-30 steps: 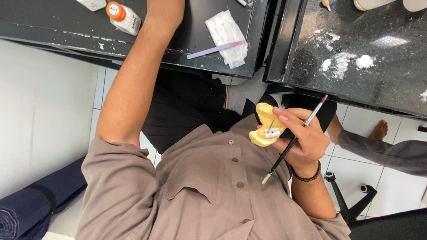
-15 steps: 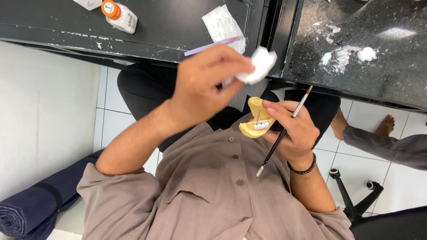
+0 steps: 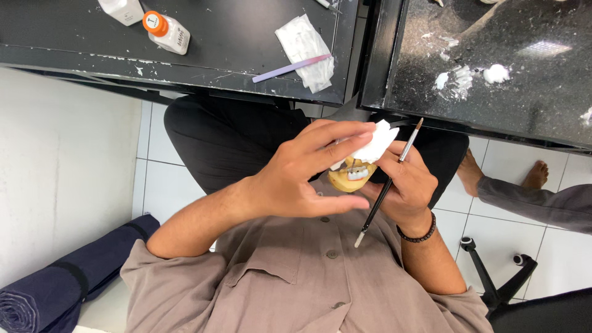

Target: The person sits at a dental lab bench holding a yellow dental stone cast with a partial denture framework, and uses a fine brush to apply and shape white ceramic/porcelain material onto the prosthesis. They periodically wipe the brush on a tissue, reload material from the bench, and dab the work with a tissue while continuing to build up the ceramic layer.

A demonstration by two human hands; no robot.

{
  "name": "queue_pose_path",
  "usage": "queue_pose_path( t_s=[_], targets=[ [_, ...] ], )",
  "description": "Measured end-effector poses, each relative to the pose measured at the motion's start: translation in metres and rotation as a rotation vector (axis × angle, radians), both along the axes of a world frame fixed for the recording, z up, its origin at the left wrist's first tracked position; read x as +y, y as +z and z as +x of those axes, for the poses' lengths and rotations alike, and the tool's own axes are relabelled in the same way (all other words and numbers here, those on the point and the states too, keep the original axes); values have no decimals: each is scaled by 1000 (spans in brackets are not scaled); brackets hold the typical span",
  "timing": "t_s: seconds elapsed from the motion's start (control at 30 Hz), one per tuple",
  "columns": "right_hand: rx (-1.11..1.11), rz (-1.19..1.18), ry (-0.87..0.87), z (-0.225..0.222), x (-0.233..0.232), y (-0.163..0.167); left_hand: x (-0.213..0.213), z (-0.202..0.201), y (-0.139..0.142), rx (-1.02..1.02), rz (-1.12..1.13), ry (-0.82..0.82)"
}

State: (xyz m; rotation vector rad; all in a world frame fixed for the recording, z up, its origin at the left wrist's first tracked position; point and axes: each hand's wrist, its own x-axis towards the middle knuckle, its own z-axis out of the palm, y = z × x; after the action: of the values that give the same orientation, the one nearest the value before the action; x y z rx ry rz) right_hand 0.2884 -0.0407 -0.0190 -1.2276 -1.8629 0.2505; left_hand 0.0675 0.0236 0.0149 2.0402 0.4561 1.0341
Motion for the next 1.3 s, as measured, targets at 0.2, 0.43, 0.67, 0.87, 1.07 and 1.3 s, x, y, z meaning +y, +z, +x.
queue_pose_path(
  t_s=[0.2, 0.43, 0.67, 0.87, 1.07, 1.3],
  targets=[
    [16, 29, 17, 2, 0, -5, -2, 3, -14, 82, 150, 3],
    [73, 1, 67, 2, -2, -10, -5, 5, -25, 34, 171, 35],
    [70, -18, 49, -4, -1, -9, -7, 7, -32, 2, 143, 97],
    [114, -42, 60, -7, 0, -7, -9, 8, -34, -44, 159, 127],
    [170, -65, 63, -6, -3, -10, -9, 6, -29, -5, 120, 104],
    [299, -239, -38, -5, -10, -17, -10, 7, -30, -27, 14, -2]
  ],
)
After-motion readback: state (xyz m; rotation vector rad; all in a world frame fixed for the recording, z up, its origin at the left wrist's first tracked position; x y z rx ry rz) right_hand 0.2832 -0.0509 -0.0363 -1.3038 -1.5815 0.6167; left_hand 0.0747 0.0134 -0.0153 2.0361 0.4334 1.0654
